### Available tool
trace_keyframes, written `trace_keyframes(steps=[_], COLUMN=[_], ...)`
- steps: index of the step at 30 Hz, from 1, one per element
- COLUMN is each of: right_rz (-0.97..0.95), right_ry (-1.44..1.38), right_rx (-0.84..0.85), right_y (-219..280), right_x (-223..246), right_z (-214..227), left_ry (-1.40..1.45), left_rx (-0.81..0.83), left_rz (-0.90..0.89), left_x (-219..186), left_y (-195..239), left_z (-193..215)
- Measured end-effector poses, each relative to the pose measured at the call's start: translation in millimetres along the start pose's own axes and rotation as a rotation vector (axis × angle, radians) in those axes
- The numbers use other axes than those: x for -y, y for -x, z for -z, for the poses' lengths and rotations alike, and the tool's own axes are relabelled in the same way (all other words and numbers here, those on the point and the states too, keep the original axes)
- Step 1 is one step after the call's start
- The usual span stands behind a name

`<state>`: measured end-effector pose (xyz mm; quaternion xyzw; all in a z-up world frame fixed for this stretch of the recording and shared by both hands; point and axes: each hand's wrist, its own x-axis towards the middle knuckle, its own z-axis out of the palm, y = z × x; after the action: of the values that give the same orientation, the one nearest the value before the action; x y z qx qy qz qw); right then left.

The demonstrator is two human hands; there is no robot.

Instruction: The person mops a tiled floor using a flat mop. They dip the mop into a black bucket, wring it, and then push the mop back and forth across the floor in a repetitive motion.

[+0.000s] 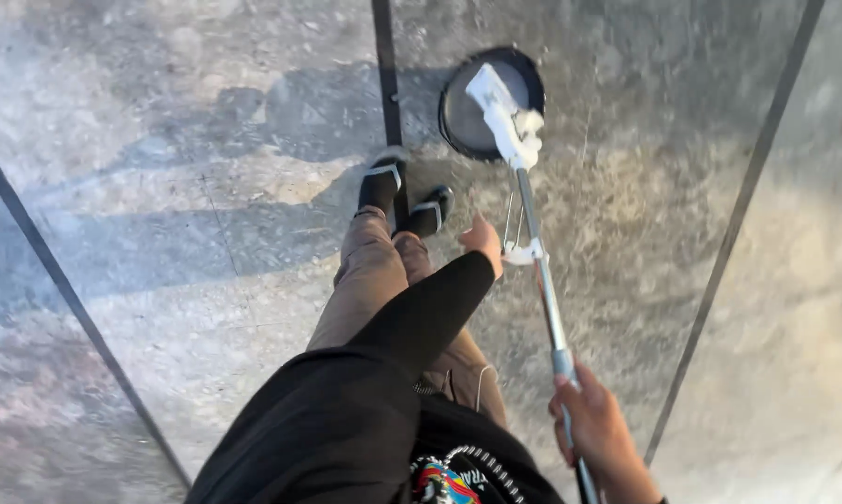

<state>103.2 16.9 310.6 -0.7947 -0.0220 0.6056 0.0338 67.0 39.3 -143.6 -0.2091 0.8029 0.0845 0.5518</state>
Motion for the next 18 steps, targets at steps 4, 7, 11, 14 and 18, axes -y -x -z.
trace_keyframes(steps=[4, 7, 11, 14, 18], right_rz=[-0.044, -0.03, 0.109, 0.127, 0.021], right_ry=[0.033, 0.009, -0.04, -0.138, -0.205], right_rx=[-0.005, 0.109, 0.176, 0.3, 0.711], right_y=[-4.2, -2.7, 3.0, 3.3, -42.8], right_x=[-23.1, -30.9, -40.7, -47.9, -75.7], right_z=[-0.3, 7.6, 19.1, 22.3, 31.8], left_ry=[0.454, 0.329, -0.133, -0.285, -0.035], left_rx=[0.59, 0.789, 1.273, 1.513, 1.317], left_rz=[0.031, 0.048, 0.062, 0.195, 0.075], left_x=[-68.1, -74.3, -36.4, 3.2, -20.3], left_y=[41.9, 65.9, 148.4, 183.6, 236.9], left_z=[2.5, 29.0, 103.0, 149.0, 212.6])
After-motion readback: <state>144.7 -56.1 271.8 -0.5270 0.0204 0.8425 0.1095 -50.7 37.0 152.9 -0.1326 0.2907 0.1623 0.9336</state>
